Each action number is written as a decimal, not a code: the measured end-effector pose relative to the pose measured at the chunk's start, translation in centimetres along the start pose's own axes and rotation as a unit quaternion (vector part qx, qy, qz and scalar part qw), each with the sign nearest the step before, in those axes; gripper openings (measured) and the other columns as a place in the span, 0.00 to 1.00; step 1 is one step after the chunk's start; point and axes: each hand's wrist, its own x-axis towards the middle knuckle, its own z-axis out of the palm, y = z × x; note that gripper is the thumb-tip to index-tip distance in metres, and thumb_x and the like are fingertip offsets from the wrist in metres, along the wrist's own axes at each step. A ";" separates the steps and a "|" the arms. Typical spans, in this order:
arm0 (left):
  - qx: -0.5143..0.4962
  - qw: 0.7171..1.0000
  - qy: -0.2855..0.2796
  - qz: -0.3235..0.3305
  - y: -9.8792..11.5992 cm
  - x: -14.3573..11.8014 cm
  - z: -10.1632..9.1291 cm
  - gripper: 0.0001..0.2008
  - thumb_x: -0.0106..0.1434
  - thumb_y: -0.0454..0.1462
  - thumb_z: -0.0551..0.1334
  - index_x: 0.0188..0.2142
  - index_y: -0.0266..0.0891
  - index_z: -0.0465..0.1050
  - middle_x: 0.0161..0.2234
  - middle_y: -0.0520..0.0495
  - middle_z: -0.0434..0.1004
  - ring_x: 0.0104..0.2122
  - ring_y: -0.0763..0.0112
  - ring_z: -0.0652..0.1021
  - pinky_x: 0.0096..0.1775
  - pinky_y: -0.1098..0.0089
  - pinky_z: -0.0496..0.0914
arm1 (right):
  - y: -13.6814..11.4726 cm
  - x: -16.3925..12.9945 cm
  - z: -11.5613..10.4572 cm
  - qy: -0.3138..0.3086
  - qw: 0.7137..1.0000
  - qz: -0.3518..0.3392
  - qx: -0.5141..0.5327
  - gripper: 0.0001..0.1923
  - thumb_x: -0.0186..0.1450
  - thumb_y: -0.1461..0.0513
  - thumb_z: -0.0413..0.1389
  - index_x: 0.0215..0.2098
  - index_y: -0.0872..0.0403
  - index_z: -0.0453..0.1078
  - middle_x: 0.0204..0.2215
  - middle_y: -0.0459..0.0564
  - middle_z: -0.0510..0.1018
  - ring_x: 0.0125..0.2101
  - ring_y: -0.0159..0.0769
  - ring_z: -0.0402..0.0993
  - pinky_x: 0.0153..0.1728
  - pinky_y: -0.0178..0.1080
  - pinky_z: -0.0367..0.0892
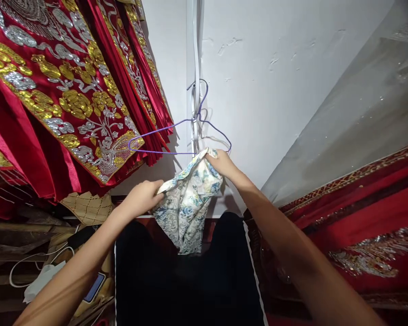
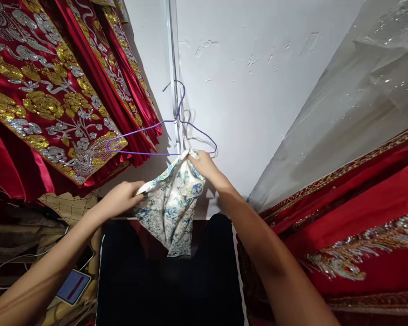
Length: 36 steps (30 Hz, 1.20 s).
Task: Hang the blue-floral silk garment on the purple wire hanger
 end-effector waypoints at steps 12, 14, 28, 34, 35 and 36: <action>0.115 0.979 0.167 0.014 -2.3 1.5 -3.4 0.09 0.63 0.33 0.53 0.36 0.40 0.71 0.42 0.36 0.78 0.50 0.48 0.74 0.51 0.52 0.68 | -1.3 -5.3 -7.0 0.046 0.991 -0.021 -0.124 0.08 0.59 0.60 0.60 0.30 0.57 0.78 0.26 0.48 0.77 0.28 0.34 0.70 0.29 0.35 0.59; 0.059 0.972 0.221 0.044 -1.9 2.3 -4.1 0.09 0.63 0.33 0.53 0.39 0.39 0.71 0.46 0.35 0.76 0.55 0.47 0.70 0.56 0.51 0.66 | -1.8 -5.8 -7.3 0.051 0.990 -0.013 -0.128 0.08 0.58 0.60 0.61 0.29 0.57 0.78 0.25 0.48 0.77 0.28 0.35 0.70 0.29 0.35 0.59; 0.033 0.962 0.233 0.141 0.9 9.2 -6.4 0.19 0.65 0.29 0.52 0.53 0.39 0.71 0.46 0.39 0.76 0.45 0.53 0.71 0.50 0.53 0.68 | -5.3 -8.6 -6.6 -0.029 0.996 0.009 -0.086 0.27 0.58 0.62 0.60 0.56 0.49 0.76 0.42 0.51 0.83 0.41 0.46 0.78 0.36 0.40 0.71; 0.034 0.960 0.233 0.153 0.4 8.9 -6.8 0.16 0.66 0.30 0.52 0.48 0.40 0.73 0.47 0.39 0.72 0.46 0.57 0.73 0.50 0.58 0.69 | -3.3 -7.7 -11.5 0.190 0.969 0.048 -0.148 0.31 0.59 0.50 0.64 0.58 0.54 0.74 0.40 0.56 0.83 0.33 0.45 0.76 0.32 0.44 0.70; 0.026 0.957 0.245 0.151 0.5 8.7 -7.0 0.14 0.66 0.31 0.52 0.47 0.40 0.73 0.47 0.39 0.71 0.46 0.57 0.73 0.50 0.59 0.69 | -3.6 -7.4 -12.3 0.170 0.974 0.062 -0.133 0.27 0.60 0.47 0.63 0.50 0.55 0.78 0.37 0.56 0.83 0.31 0.44 0.76 0.30 0.43 0.69; 0.018 0.956 0.258 0.141 0.5 8.5 -7.2 0.12 0.67 0.32 0.53 0.45 0.40 0.73 0.46 0.40 0.71 0.46 0.58 0.73 0.49 0.59 0.69 | -4.1 -7.0 -13.2 0.140 0.980 0.077 -0.116 0.25 0.61 0.45 0.63 0.44 0.56 0.81 0.33 0.56 0.82 0.29 0.42 0.75 0.27 0.41 0.67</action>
